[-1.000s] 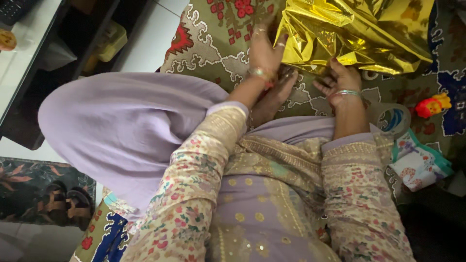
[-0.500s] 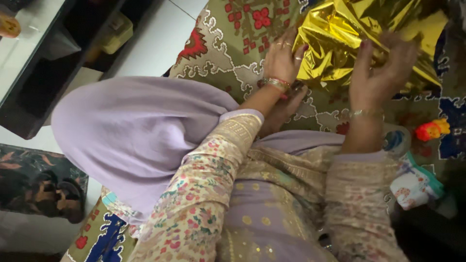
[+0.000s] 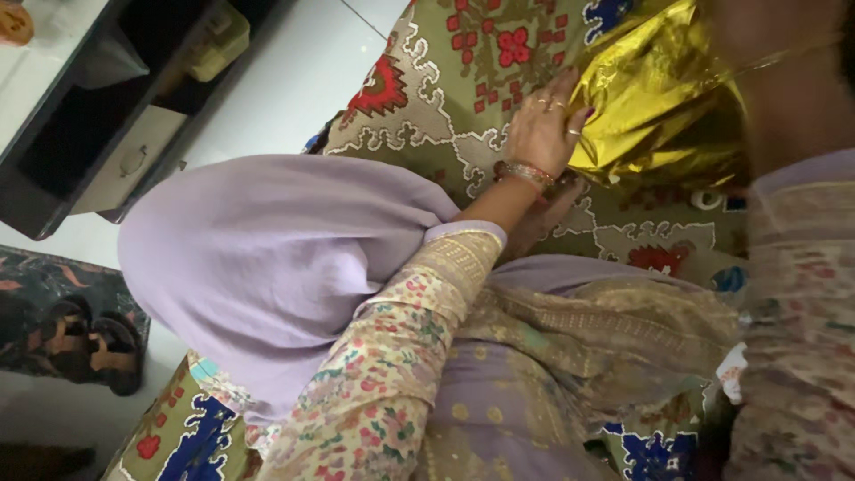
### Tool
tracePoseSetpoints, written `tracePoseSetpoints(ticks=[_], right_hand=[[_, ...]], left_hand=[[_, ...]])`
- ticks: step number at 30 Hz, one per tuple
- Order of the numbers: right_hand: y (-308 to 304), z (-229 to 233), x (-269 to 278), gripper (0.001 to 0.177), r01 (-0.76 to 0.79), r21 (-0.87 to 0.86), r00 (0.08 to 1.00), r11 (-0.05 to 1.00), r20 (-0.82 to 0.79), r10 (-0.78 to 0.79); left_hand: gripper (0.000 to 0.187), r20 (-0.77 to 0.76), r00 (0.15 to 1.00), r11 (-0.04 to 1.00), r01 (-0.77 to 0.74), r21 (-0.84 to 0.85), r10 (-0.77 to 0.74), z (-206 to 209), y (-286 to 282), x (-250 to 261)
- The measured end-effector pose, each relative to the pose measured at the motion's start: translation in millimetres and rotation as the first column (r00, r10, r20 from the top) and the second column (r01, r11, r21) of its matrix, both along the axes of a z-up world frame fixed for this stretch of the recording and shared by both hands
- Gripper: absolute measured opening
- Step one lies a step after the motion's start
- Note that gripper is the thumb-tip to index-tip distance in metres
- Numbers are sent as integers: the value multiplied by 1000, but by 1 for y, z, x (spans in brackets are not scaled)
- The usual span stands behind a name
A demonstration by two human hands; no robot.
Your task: The person wraps a small box with gold foil paper while sitting on a bed. They fold the paper around the box, tear off pieces of clear tape, and press the tape onto the paper to secure the folds.
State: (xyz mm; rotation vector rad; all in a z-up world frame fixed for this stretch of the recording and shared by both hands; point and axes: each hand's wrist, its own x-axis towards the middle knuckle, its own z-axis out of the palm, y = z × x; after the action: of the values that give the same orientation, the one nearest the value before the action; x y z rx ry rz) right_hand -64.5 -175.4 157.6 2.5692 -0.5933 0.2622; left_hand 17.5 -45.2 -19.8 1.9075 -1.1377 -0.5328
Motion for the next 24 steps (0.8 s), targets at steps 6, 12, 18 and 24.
tracePoseSetpoints(ticks=[6,12,18,24], right_hand=[[29,-7,-65,20,-4,559,784,829,516,-344],[56,2,-149,27,120,854,586,506,350,-731],[112,-66,-186,45,619,778,634,111,-411,-655],[109,-104,-174,67,-12,921,496,-390,-333,-802]], left_hand=[[55,41,999,1000,0,-9,0,-2,-1,-6],[53,51,999,1000,10,1,-10,-4,-2,-7],[40,128,991,999,-36,-10,37,-24,-15,-16],[47,24,999,987,-17,-159,21,-24,-12,-7]])
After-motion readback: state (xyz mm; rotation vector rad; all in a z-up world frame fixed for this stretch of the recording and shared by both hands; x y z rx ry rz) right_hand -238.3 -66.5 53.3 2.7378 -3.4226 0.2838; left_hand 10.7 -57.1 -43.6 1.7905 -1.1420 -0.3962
